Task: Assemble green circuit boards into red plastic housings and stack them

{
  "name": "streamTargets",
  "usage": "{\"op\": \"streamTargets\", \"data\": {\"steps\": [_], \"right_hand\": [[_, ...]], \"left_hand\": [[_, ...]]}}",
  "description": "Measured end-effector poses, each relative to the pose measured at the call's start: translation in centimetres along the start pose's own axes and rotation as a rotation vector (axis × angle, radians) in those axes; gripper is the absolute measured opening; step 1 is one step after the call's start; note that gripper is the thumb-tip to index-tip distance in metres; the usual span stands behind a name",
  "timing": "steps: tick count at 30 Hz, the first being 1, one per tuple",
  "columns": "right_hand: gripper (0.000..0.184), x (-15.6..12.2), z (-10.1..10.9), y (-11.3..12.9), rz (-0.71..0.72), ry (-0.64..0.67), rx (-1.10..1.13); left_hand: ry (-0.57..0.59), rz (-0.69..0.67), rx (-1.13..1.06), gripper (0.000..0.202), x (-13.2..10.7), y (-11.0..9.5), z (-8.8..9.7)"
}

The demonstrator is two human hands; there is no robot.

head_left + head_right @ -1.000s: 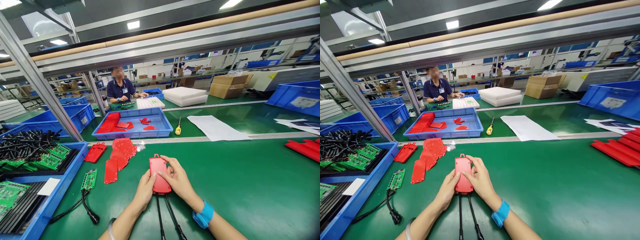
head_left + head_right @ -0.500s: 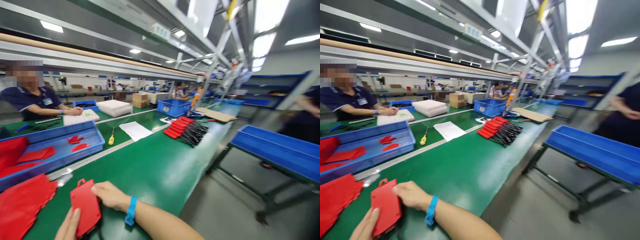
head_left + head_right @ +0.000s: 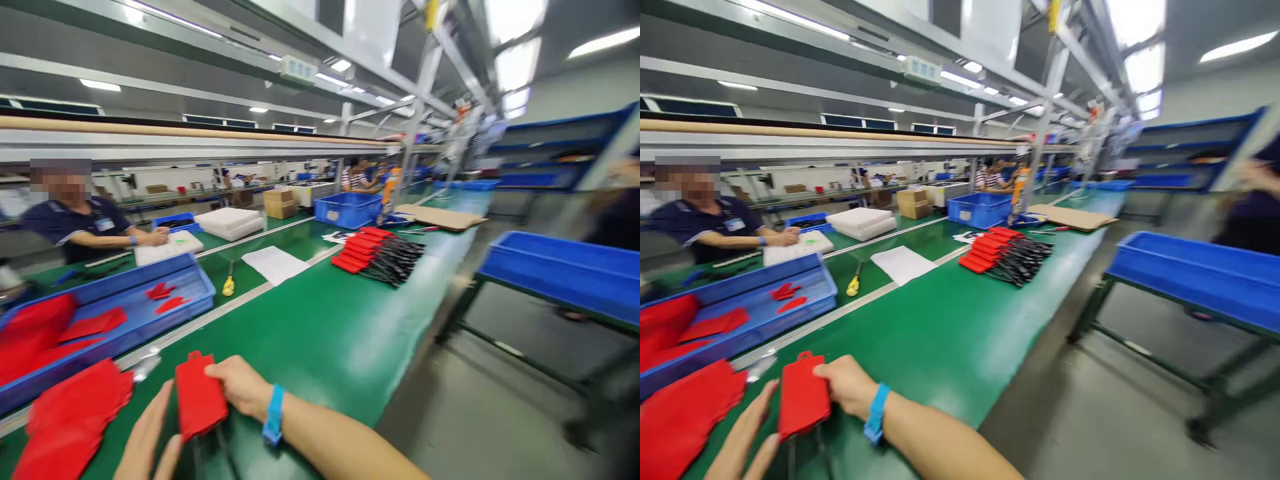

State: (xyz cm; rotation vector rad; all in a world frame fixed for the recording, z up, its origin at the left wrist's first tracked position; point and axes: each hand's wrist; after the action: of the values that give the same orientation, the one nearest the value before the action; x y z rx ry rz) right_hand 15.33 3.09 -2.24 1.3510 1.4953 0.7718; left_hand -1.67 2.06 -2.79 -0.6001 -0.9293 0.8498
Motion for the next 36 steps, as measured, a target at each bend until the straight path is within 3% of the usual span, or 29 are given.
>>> {"op": "streamTargets", "data": {"steps": [3,5,8,12,16,19,24,30,36], "right_hand": [[0.028,-0.9,0.2,0.1,-0.053,0.153,0.058],[0.027,-1.3,0.0,-0.5,-0.09,0.25,0.052],[0.025,-2.2,-0.4,-1.6,-0.096,0.358,-0.013],[0.038,-3.0,-0.5,-1.3,-0.019,0.405,-0.157],[0.03,-3.6,0.2,0.5,0.395,0.344,-0.299],[0.036,-4.2,0.4,1.3,0.624,0.383,-0.41],[0.021,-4.7,-0.1,0.9,0.586,0.262,-0.467],[0.024,-5.0,-1.0,0.3,0.588,0.161,-0.507],[0.025,-4.8,-0.4,1.6,0.578,0.298,-0.549]], "left_hand": [[0.196,-0.35,0.105,0.042,0.1,-1.5,1.2],[0.256,-0.468,0.053,0.033,0.2,-2.0,1.2],[0.238,-0.4,-0.065,0.024,-0.1,-2.2,0.9],[0.06,-0.197,-0.22,0.015,-0.7,-2.8,0.8],[-0.096,0.028,-0.319,0.015,-0.5,-3.6,1.2],[-0.073,0.108,-0.353,0.019,-0.2,-4.0,1.1],[0.004,0.1,-0.303,0.017,-0.4,-4.5,0.2],[-0.005,0.057,-0.258,0.017,-0.9,-4.2,-0.3],[-0.085,0.089,-0.379,0.02,-0.6,-3.5,0.5]]}}
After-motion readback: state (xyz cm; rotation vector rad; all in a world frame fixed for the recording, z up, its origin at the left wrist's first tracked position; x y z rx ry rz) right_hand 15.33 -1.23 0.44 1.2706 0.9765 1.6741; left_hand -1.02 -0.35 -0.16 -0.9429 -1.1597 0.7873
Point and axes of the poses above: each hand's wrist, its own x-axis towards the middle knuckle, its own z-axis out of the back of the hand, y = z × x, and after that the axes turned 5 degrees about -x, right-handed
